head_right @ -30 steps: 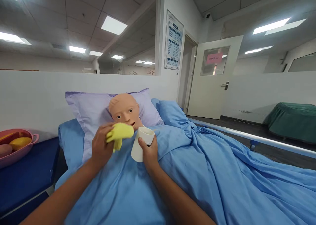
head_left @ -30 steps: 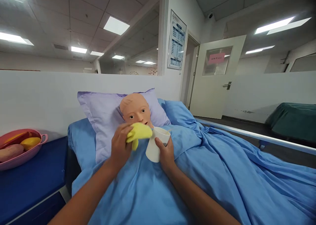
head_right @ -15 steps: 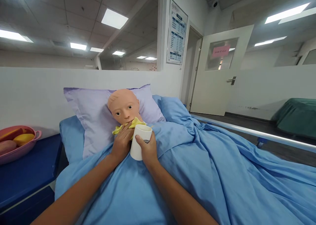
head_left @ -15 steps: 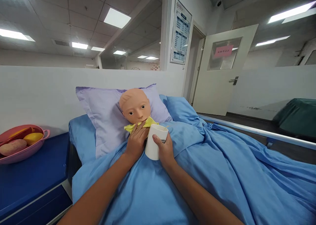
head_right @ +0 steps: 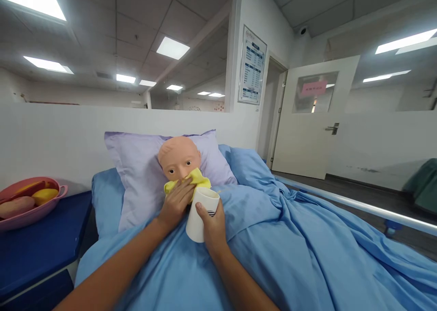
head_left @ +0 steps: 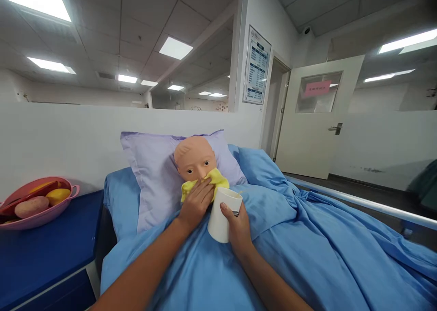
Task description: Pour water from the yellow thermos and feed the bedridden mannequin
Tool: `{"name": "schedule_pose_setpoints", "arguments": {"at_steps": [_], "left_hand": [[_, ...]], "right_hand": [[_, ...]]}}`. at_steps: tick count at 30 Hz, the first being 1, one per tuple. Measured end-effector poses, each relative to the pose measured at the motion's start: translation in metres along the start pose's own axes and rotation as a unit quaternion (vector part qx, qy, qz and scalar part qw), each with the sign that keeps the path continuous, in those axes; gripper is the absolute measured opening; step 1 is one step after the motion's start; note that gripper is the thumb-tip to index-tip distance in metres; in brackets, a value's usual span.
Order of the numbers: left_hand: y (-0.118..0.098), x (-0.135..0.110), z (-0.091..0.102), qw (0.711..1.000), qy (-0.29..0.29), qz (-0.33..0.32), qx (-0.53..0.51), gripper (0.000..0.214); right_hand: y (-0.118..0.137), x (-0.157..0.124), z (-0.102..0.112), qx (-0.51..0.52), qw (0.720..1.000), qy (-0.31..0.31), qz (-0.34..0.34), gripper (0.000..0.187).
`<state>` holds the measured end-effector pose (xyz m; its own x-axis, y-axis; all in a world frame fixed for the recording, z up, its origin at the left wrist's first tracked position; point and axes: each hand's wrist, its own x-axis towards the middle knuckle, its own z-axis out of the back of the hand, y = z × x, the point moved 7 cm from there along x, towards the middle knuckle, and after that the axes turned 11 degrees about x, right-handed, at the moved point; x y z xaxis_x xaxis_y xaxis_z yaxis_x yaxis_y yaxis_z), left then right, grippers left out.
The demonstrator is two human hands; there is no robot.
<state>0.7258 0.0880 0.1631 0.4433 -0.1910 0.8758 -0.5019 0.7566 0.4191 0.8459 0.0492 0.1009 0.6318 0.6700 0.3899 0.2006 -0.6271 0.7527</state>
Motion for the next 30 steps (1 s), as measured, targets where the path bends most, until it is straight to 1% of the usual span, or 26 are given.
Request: {"name": "schedule_pose_setpoints", "arguments": {"at_steps": [3,5,7,10,12,14,16,18,21,23,24,25,27,30], "left_hand": [[-0.003,-0.012,0.002,0.999,0.007,0.028,-0.023,0.031],[0.000,-0.009,0.008,0.998,0.011,0.043,-0.043,0.032],[0.003,0.003,0.017,0.998,0.004,0.038,-0.059,0.033],[0.008,0.029,0.028,0.998,-0.015,0.014,-0.058,0.038],[0.010,0.042,0.027,0.999,-0.018,0.009,-0.033,0.036],[0.008,0.046,0.018,1.000,-0.010,-0.001,0.005,0.031],[0.003,0.041,0.007,0.999,-0.003,-0.013,0.039,0.029],[-0.001,0.030,-0.001,0.998,-0.001,-0.007,0.055,0.031],[-0.001,0.011,-0.007,0.998,0.018,0.047,0.038,0.036],[0.001,-0.001,-0.007,0.996,0.026,0.078,0.021,0.038],[0.002,-0.005,-0.006,0.996,0.023,0.083,0.014,0.039],[0.002,-0.008,-0.003,0.997,0.020,0.079,0.008,0.040],[0.001,-0.011,0.003,0.999,0.019,0.044,-0.011,0.039],[0.002,-0.001,0.016,0.998,0.022,-0.028,-0.050,0.037]], "right_hand": [[0.000,0.000,-0.001,0.006,1.000,-0.003,-0.004,0.056],[0.001,0.000,0.000,0.011,1.000,-0.006,-0.003,0.056],[0.002,0.000,0.001,0.010,1.000,-0.009,0.000,0.056],[0.001,0.001,0.001,-0.001,1.000,-0.009,-0.010,0.057],[0.001,0.001,0.001,-0.006,1.000,-0.008,-0.010,0.059],[0.001,0.001,0.001,-0.009,1.000,-0.012,-0.006,0.060],[0.001,0.001,0.002,-0.014,1.000,-0.013,-0.008,0.060],[0.001,0.000,0.001,-0.021,1.000,-0.006,-0.007,0.059],[0.002,-0.002,-0.003,-0.022,1.000,0.014,0.004,0.055],[0.002,-0.003,-0.004,-0.017,1.000,0.022,0.006,0.056],[0.002,-0.003,-0.004,-0.014,1.000,0.022,0.005,0.057],[0.002,-0.003,-0.004,-0.009,1.000,0.018,0.002,0.059],[0.002,-0.002,-0.001,0.001,1.000,0.000,-0.008,0.062],[0.003,0.000,0.003,0.005,1.000,-0.019,-0.020,0.061]]}}
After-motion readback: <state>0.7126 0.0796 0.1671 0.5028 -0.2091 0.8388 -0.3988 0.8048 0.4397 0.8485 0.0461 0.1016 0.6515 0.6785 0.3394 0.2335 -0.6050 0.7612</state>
